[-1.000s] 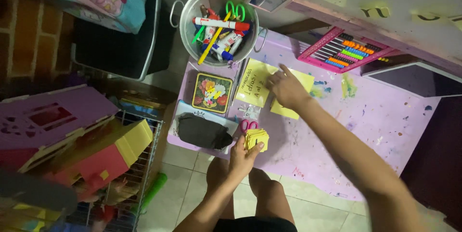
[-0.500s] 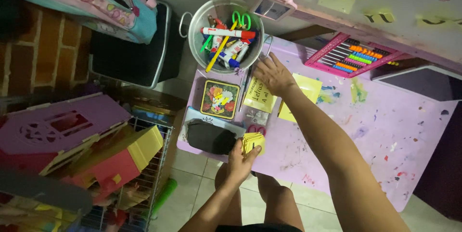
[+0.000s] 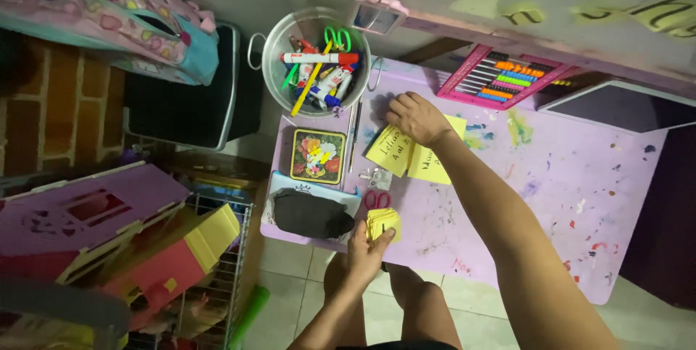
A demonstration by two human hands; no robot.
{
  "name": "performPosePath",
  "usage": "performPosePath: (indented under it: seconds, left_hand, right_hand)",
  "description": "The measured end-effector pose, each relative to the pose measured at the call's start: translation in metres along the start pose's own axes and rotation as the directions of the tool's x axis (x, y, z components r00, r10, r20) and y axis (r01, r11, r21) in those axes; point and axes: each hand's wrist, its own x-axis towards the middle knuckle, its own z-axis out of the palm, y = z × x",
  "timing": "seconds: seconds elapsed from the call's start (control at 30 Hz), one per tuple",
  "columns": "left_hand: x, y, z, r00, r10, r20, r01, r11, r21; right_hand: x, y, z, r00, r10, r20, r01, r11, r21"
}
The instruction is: Organizing and stacking yellow educational letter and number cards on a purple desk.
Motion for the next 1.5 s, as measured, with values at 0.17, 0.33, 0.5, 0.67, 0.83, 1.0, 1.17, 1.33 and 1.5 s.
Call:
performPosePath:
  seconds: [0.17,0.33,0.5,0.67,0.83,1.0,1.17,1.33,1.5]
  left_hand:
    - [-0.001,0.05,-0.014,0.996,0.089,0.026,-0.085,0.987,-0.139]
    - [-0.006,0.151,-0.015,0.964,0.264,0.016,-0.261,0.96,-0.099]
    - [-0.012,0.231,0.006,0.87,0.47,0.149,-0.415,0.861,-0.293]
    - [-0.069,0.288,0.006,0.848,0.392,0.357,-0.319,0.915,-0.247]
    - [-0.129,0.299,0.007,0.803,0.292,0.52,-0.241,0.957,-0.165]
    - [-0.178,0.306,0.012,0.78,0.289,0.555,-0.115,0.938,-0.327]
    - [-0.189,0.294,0.014,0.726,0.143,0.673,-0.062,0.988,-0.142]
    - [-0.191,0.284,-0.001,0.691,-0.031,0.722,0.04,0.999,0.004]
    - [-0.181,0.286,-0.001,0.672,0.086,0.735,-0.04,0.996,-0.08]
  right_hand:
    - [-0.037,0.006,-0.04,0.991,0.115,-0.063,-0.11,0.991,0.074]
    - [-0.105,-0.018,-0.152,0.972,0.179,-0.151,-0.153,0.974,0.169]
    - [-0.169,-0.075,-0.257,0.942,0.243,-0.232,-0.187,0.952,0.241]
    - [-0.225,-0.125,-0.341,0.898,0.354,-0.261,-0.276,0.915,0.293]
    - [-0.272,-0.171,-0.376,0.873,0.454,-0.177,-0.334,0.822,0.462]
    - [-0.301,-0.205,-0.394,0.896,0.43,-0.107,-0.317,0.792,0.522]
    - [-0.317,-0.226,-0.408,0.872,0.478,-0.106,-0.357,0.769,0.53]
    - [-0.322,-0.247,-0.397,0.814,0.544,-0.203,-0.318,0.711,0.628]
    - [-0.323,-0.256,-0.407,0.78,0.6,-0.179,-0.413,0.709,0.572]
